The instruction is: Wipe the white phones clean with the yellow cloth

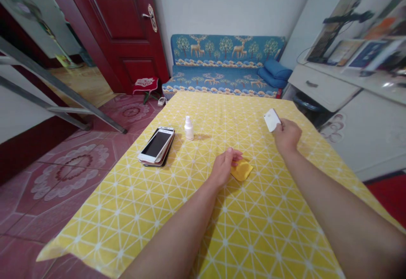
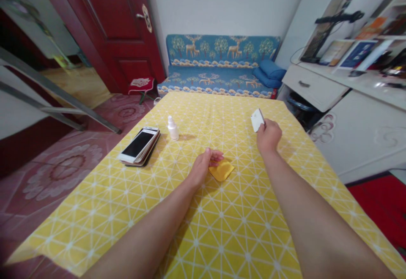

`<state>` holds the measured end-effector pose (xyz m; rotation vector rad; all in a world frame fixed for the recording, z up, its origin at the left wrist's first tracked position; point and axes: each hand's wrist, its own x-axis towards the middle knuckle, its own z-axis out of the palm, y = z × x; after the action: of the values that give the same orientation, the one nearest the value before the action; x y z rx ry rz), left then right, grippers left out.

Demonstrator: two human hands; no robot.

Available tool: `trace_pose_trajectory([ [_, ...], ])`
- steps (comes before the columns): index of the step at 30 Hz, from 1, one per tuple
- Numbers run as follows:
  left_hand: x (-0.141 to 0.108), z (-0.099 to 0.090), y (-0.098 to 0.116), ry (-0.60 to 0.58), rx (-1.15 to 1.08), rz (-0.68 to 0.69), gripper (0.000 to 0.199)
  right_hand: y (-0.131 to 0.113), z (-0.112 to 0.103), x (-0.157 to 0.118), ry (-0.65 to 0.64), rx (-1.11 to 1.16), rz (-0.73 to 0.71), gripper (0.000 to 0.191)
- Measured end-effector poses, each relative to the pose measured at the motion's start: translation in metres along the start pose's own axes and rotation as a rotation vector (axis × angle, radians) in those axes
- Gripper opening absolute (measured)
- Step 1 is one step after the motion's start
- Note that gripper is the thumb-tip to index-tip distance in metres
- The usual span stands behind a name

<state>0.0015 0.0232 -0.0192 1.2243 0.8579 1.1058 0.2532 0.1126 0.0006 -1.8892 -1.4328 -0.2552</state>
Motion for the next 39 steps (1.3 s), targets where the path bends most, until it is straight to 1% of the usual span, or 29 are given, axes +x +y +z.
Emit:
trace_pose_trajectory([
  [2, 0.001, 0.001, 0.000, 0.004, -0.002, -0.007, 0.066, 0.000, -0.005, 0.001, -0.191, -0.301, -0.181, 0.031],
  [4, 0.001, 0.001, 0.000, 0.010, -0.002, -0.017, 0.066, -0.005, -0.004, -0.004, -0.393, -0.477, -0.325, 0.032],
  [5, 0.001, 0.002, 0.000, 0.010, 0.002, -0.021, 0.067, -0.009, -0.002, -0.007, -0.470, -0.523, -0.387, 0.031],
  [6, 0.001, 0.002, 0.000, 0.008, 0.008, -0.022, 0.067, -0.013, 0.001, -0.010, -0.516, -0.526, -0.426, 0.031],
  [8, 0.001, 0.001, -0.001, 0.003, 0.017, -0.016, 0.067, -0.020, 0.009, -0.013, -0.565, -0.519, -0.470, 0.031],
  [11, 0.002, 0.001, -0.002, 0.003, 0.018, -0.007, 0.066, -0.028, 0.019, -0.012, -0.605, -0.523, -0.533, 0.034],
  [14, 0.002, 0.001, -0.003, 0.003, 0.009, -0.010, 0.066, -0.032, 0.024, -0.007, -0.618, -0.517, -0.575, 0.036],
  [18, 0.002, 0.001, -0.002, 0.006, 0.007, -0.019, 0.067, -0.029, 0.019, -0.007, -0.608, -0.501, -0.628, 0.035],
  [20, 0.001, 0.001, -0.001, 0.005, 0.015, -0.022, 0.067, -0.026, 0.014, -0.011, -0.546, -0.493, -0.631, 0.034],
  [22, 0.001, 0.002, 0.000, 0.004, 0.023, -0.022, 0.067, -0.022, 0.014, -0.016, -0.407, -0.482, -0.563, 0.038],
  [24, 0.001, 0.002, 0.000, 0.005, 0.029, -0.022, 0.066, -0.019, 0.018, -0.022, -0.282, -0.459, -0.422, 0.054],
  [25, 0.001, 0.002, 0.000, 0.007, 0.032, -0.024, 0.066, -0.018, 0.022, -0.024, -0.258, -0.441, -0.341, 0.063],
  [27, 0.001, 0.002, 0.000, 0.010, 0.037, -0.029, 0.066, -0.016, 0.032, -0.025, -0.287, -0.388, -0.213, 0.069],
  [29, 0.001, 0.003, -0.001, 0.010, 0.050, -0.029, 0.065, -0.014, 0.042, -0.024, -0.330, -0.327, -0.151, 0.063],
  [31, 0.001, 0.003, -0.001, 0.005, 0.070, -0.020, 0.063, -0.013, 0.051, -0.021, -0.341, -0.278, -0.141, 0.055],
  [33, 0.001, 0.002, -0.002, 0.000, 0.086, -0.012, 0.061, -0.012, 0.058, -0.017, -0.335, -0.239, -0.157, 0.052],
  [39, 0.002, 0.002, -0.004, -0.005, 0.103, -0.005, 0.060, -0.010, 0.067, -0.011, -0.330, -0.205, -0.196, 0.053],
])
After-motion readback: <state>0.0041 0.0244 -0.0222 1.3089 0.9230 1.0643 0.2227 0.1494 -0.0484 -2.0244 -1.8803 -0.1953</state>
